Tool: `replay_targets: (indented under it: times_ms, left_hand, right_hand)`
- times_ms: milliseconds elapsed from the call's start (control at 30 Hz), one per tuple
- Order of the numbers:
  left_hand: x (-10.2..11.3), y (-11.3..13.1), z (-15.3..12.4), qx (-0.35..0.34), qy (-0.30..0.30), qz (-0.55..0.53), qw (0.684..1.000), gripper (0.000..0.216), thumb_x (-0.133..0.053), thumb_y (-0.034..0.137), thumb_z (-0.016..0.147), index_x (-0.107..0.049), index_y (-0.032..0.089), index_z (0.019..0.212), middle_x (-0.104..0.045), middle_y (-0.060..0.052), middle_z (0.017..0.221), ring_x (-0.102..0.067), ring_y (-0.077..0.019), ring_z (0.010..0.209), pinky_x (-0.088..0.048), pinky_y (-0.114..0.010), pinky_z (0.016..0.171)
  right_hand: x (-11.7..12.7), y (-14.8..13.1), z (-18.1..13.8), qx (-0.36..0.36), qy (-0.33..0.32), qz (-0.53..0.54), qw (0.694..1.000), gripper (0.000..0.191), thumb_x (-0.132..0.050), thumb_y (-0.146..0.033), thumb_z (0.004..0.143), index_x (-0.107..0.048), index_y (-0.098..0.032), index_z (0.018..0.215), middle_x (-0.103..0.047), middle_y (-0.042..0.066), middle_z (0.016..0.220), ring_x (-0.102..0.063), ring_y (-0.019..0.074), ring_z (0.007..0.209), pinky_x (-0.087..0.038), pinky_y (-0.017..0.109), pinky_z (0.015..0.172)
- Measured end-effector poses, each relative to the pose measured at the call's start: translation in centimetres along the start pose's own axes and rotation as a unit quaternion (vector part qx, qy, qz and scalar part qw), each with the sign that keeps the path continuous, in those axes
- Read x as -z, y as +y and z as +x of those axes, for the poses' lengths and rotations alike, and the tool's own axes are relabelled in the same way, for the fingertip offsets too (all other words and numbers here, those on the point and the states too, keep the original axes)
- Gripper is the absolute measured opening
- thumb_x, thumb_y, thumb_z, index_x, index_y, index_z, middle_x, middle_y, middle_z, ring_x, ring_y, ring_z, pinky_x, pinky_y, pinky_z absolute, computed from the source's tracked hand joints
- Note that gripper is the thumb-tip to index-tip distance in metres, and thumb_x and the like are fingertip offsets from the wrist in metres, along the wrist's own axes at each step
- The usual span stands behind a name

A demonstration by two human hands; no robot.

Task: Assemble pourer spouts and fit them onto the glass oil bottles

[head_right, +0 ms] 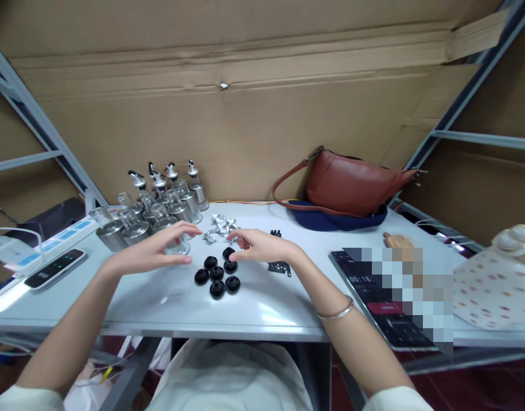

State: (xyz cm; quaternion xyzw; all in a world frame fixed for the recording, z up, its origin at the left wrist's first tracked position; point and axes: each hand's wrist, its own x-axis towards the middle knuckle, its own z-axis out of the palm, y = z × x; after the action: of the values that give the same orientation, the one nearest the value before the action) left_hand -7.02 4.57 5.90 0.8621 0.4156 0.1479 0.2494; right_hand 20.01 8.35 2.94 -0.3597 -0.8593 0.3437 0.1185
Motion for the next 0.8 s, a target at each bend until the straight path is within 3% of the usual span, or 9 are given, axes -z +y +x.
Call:
replay_targets:
  times_ms: [133, 233, 300, 400, 567, 700, 800]
  left_hand:
    - [2.9, -0.1, -0.8, 0.022, 0.157, -0.005, 0.987, 0.034, -0.05, 0.048, 0.086, -0.057, 0.023, 0.109, -0.06, -0.006, 0.114, -0.059, -0.0203, 0.1, -0.048, -0.033, 0.085]
    - [5.7, -1.3, 0.1, 0.06, 0.31, 0.035, 0.948, 0.032, -0.05, 0.042, 0.087, -0.055, 0.02, 0.111, -0.062, -0.007, 0.112, -0.059, -0.0209, 0.1, -0.047, -0.034, 0.086]
    - [7.8, -2.8, 1.6, 0.104, 0.363, 0.074, 0.923, 0.037, -0.051, 0.037, 0.086, -0.051, 0.016, 0.117, -0.061, -0.01, 0.113, -0.058, -0.0229, 0.103, -0.047, -0.036, 0.087]
    - [10.5, -5.3, 4.3, 0.191, 0.321, 0.143, 0.916, 0.043, -0.056, 0.034, 0.082, -0.049, 0.01, 0.118, -0.06, -0.016, 0.118, -0.057, -0.028, 0.108, -0.043, -0.039, 0.091]
    - [12.2, -8.4, 7.4, 0.263, 0.238, 0.23, 0.906, 0.015, -0.054, 0.028, 0.082, -0.062, 0.015, 0.083, -0.069, -0.015, 0.097, -0.062, -0.0306, 0.098, -0.044, -0.035, 0.081]
    - [12.1, -8.6, 7.6, 0.258, 0.242, 0.232, 0.906, 0.014, -0.053, 0.025, 0.08, -0.062, 0.016, 0.075, -0.07, -0.013, 0.09, -0.063, -0.0286, 0.091, -0.043, -0.034, 0.078]
    - [12.4, -7.2, 6.8, 0.252, 0.281, 0.223, 0.899, 0.016, -0.051, 0.027, 0.081, -0.062, 0.016, 0.079, -0.069, -0.012, 0.093, -0.061, -0.0279, 0.094, -0.042, -0.035, 0.079]
  right_hand:
    - [-0.2, -0.4, 0.2, 0.02, 0.029, 0.044, 0.998, 0.036, -0.06, -0.041, 0.082, -0.058, -0.014, 0.106, -0.047, -0.002, 0.073, -0.043, 0.0118, 0.065, -0.037, 0.026, 0.062]
    - [-0.1, -0.6, 0.2, 0.03, 0.042, 0.071, 0.996, 0.03, -0.059, -0.038, 0.082, -0.058, -0.015, 0.101, -0.044, -0.003, 0.071, -0.041, 0.0106, 0.064, -0.035, 0.025, 0.061]
    - [-0.1, -0.7, 0.3, 0.032, 0.051, 0.083, 0.995, 0.029, -0.058, -0.038, 0.083, -0.057, -0.014, 0.099, -0.045, -0.003, 0.07, -0.04, 0.0103, 0.063, -0.035, 0.025, 0.06]
    - [0.0, -0.8, 0.3, 0.031, 0.064, 0.091, 0.993, 0.029, -0.057, -0.04, 0.083, -0.058, -0.015, 0.097, -0.045, -0.004, 0.068, -0.04, 0.0104, 0.062, -0.035, 0.025, 0.059]
    - [-0.1, -0.6, 0.1, 0.039, 0.077, 0.107, 0.991, 0.031, -0.056, -0.045, 0.084, -0.058, -0.016, 0.095, -0.046, -0.003, 0.067, -0.041, 0.0108, 0.062, -0.034, 0.025, 0.058]
    - [0.0, -1.1, -0.6, 0.04, 0.108, 0.096, 0.989, 0.03, -0.055, -0.044, 0.085, -0.059, -0.016, 0.094, -0.048, -0.002, 0.068, -0.043, 0.0116, 0.063, -0.036, 0.026, 0.06]
    - [0.3, -2.1, -1.6, 0.039, 0.145, 0.065, 0.986, 0.028, -0.055, -0.043, 0.085, -0.061, -0.017, 0.093, -0.051, -0.001, 0.07, -0.045, 0.0121, 0.065, -0.037, 0.026, 0.061]
